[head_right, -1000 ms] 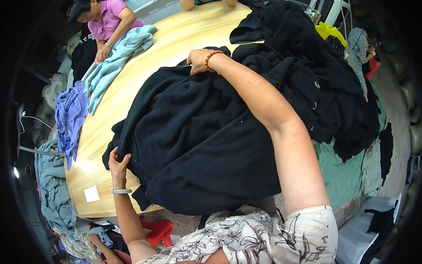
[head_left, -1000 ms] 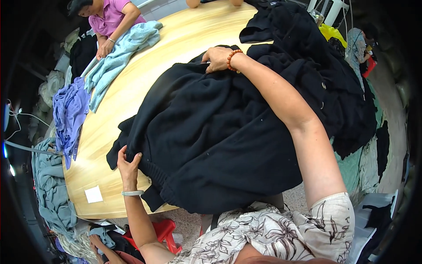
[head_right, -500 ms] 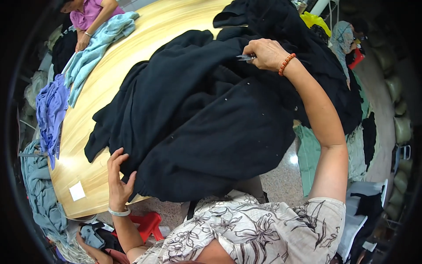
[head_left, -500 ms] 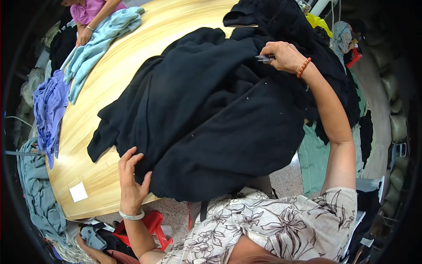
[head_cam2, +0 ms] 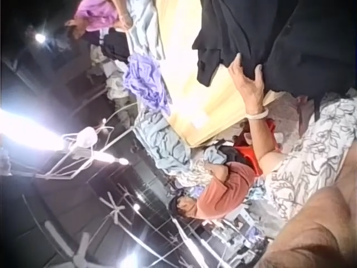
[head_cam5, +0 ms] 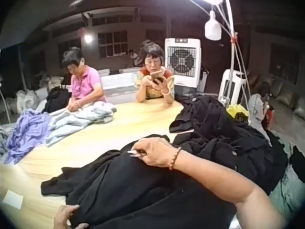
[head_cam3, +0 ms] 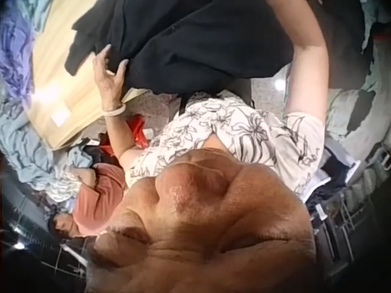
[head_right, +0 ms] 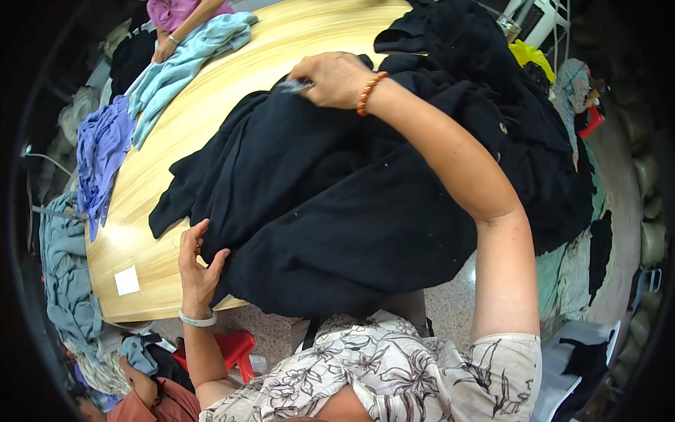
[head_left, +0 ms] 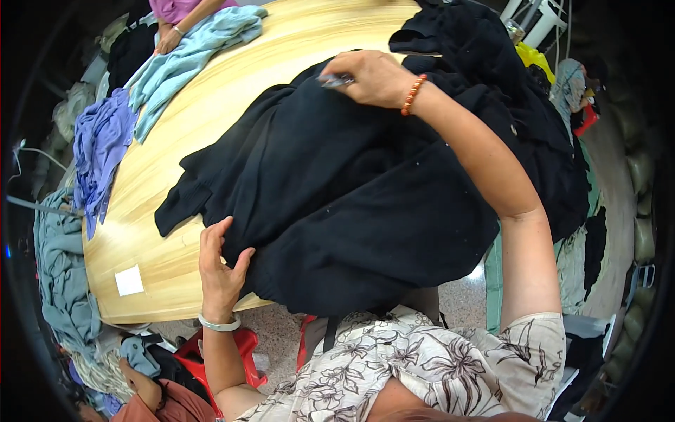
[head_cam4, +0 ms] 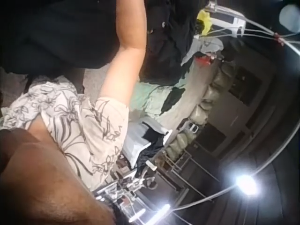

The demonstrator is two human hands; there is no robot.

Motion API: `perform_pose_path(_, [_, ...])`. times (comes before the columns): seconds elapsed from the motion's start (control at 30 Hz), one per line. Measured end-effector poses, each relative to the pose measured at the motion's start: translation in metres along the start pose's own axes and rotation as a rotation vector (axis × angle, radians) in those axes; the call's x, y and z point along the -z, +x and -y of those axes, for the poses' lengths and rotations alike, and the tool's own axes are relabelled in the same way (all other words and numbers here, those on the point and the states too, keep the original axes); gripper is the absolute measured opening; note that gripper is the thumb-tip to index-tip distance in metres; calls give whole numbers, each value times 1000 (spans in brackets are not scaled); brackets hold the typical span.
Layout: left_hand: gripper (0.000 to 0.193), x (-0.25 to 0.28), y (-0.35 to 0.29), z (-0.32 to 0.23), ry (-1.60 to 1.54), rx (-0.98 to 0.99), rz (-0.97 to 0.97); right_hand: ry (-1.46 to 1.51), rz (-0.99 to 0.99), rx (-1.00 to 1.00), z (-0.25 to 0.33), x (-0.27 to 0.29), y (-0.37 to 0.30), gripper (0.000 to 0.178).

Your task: Trimming loose threads from buttons on a black knit garment using small scissors.

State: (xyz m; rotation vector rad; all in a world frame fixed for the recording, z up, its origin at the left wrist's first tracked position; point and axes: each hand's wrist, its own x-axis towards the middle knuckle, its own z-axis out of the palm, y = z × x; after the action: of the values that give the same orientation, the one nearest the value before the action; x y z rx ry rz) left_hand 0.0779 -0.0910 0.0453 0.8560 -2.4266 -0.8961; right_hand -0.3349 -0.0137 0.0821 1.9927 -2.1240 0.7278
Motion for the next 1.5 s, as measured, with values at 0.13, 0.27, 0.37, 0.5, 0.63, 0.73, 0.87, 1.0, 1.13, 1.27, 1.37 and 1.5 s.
perform_pose_path(0.13, [53,1,-7,-28,-126,-166,-77,273,231,196,70,-18,22,42])
perform_pose_path(0.27, [52,10,-17,-56,-183,-383,67,532,535,419,128,-21,11,53])
perform_pose_path(0.37, [56,11,-24,-53,-265,-440,74,507,780,404,141,-11,8,38])
perform_pose_path(0.5, [55,16,-24,-34,-109,-334,-112,157,581,268,115,14,2,27])
perform_pose_path(0.63, [45,26,-8,-12,-149,-229,-228,-22,505,108,93,49,16,28])
perform_pose_path(0.73, [39,25,6,-19,-174,-306,-310,-79,508,140,93,56,17,33])
perform_pose_path(0.87, [36,41,16,-5,-209,-274,-475,-143,568,35,84,54,-1,42])
perform_pose_path(1.0, [31,41,12,10,-190,-235,-477,-255,448,-22,74,65,-5,30])
perform_pose_path(1.13, [28,37,14,9,-310,-169,-552,-450,6,24,47,52,-2,20])
perform_pose_path(1.27, [27,41,14,12,-275,-197,-573,-277,-141,58,18,53,-2,51])
perform_pose_path(1.37, [29,34,23,8,-304,-191,-541,-360,-232,-17,-26,57,-16,34])
perform_pose_path(1.5, [32,35,23,12,-354,-93,-479,-522,-376,-141,-61,96,-43,17])
